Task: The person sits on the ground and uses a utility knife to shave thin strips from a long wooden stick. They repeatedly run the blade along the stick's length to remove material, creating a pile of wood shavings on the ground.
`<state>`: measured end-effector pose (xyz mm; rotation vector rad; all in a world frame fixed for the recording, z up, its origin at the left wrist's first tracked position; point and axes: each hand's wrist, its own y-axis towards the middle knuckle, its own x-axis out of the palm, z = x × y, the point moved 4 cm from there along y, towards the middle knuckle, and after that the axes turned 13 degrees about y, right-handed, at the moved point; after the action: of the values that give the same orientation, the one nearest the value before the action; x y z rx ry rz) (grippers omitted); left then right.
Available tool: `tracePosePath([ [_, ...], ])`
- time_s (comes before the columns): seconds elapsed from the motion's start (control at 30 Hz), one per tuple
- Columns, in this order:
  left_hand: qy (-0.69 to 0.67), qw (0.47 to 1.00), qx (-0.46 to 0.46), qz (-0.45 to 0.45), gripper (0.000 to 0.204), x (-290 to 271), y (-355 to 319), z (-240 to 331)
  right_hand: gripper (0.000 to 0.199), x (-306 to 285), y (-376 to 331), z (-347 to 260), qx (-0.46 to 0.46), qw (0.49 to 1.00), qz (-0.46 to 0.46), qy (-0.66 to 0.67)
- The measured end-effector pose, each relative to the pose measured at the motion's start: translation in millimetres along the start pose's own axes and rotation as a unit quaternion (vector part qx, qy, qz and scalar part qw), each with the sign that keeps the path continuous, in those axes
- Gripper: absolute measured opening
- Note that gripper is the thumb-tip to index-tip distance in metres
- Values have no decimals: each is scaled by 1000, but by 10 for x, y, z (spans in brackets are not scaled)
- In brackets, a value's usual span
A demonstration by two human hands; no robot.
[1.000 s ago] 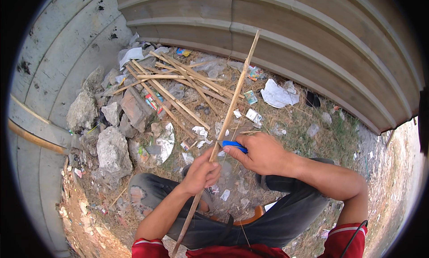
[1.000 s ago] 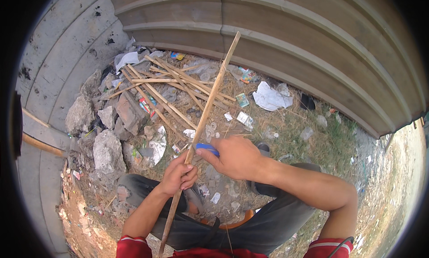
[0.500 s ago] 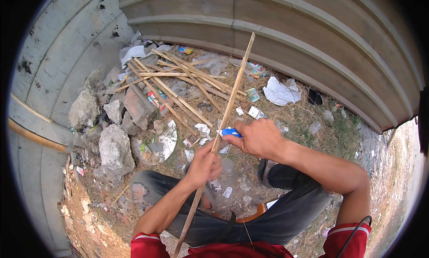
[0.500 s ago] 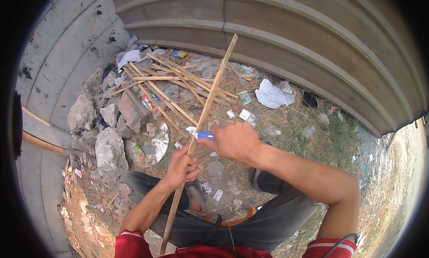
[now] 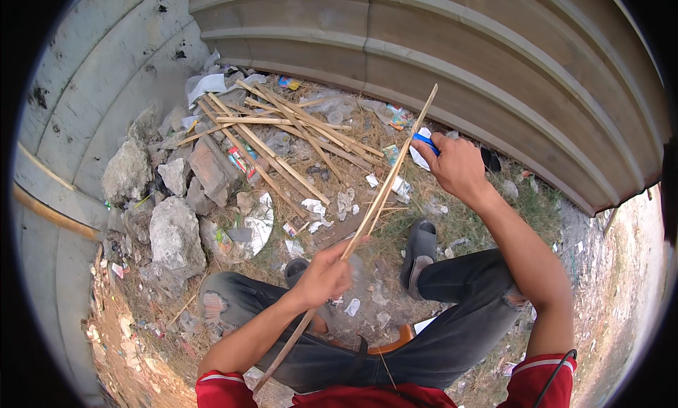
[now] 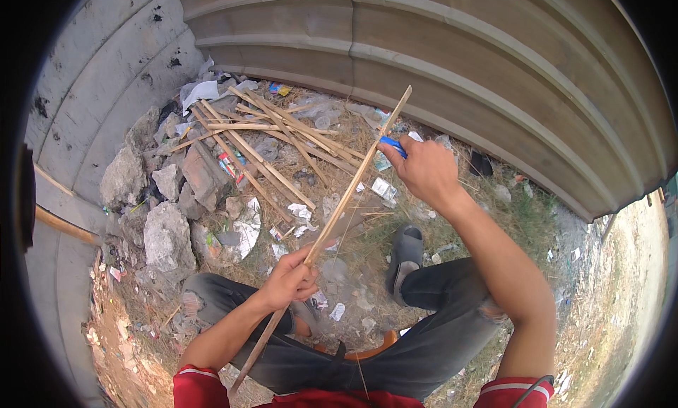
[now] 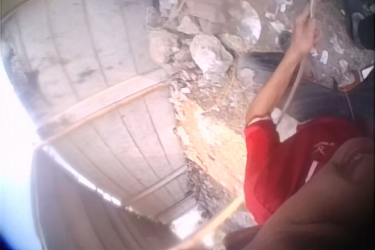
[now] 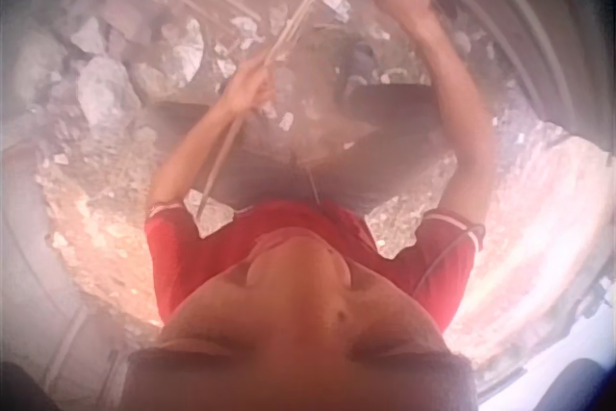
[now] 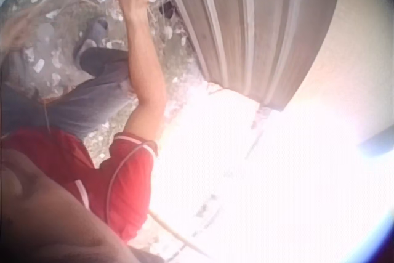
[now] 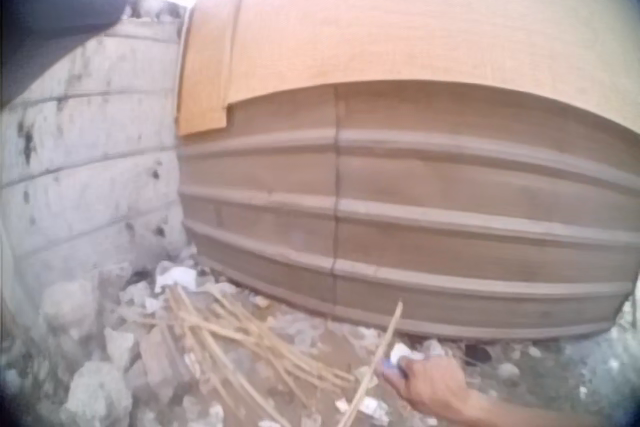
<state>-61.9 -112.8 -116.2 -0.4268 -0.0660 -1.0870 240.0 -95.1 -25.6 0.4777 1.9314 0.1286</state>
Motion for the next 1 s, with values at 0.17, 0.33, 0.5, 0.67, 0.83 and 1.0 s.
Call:
tracePosePath([
  [0.17, 16, 1000, -5, 3, 58, 12, -43, -6, 59, 9, -15, 13, -14, 1000, -12, -8],
  [0.33, 44, 999, -13, 3, 59, -8, -48, -67, 57, -38, 1, 80, -27, 997, 13, -70],
  [0.5, 23, 1000, -16, -1, 67, -5, -62, -70, 50, -107, 33, 301, 34, 997, 6, 63],
  [0.67, 24, 1000, -18, -6, 65, 31, -45, -67, 40, -245, -28, 146, -53, 984, 70, 157],
  [0.83, 115, 993, -16, -2, 68, 118, -10, -75, 34, -98, 10, 264, -89, 988, -17, 128],
  [1.0, 207, 978, -17, 2, 67, 74, 30, -324, 17, 92, 63, 520, 4, 972, -72, 222],
])
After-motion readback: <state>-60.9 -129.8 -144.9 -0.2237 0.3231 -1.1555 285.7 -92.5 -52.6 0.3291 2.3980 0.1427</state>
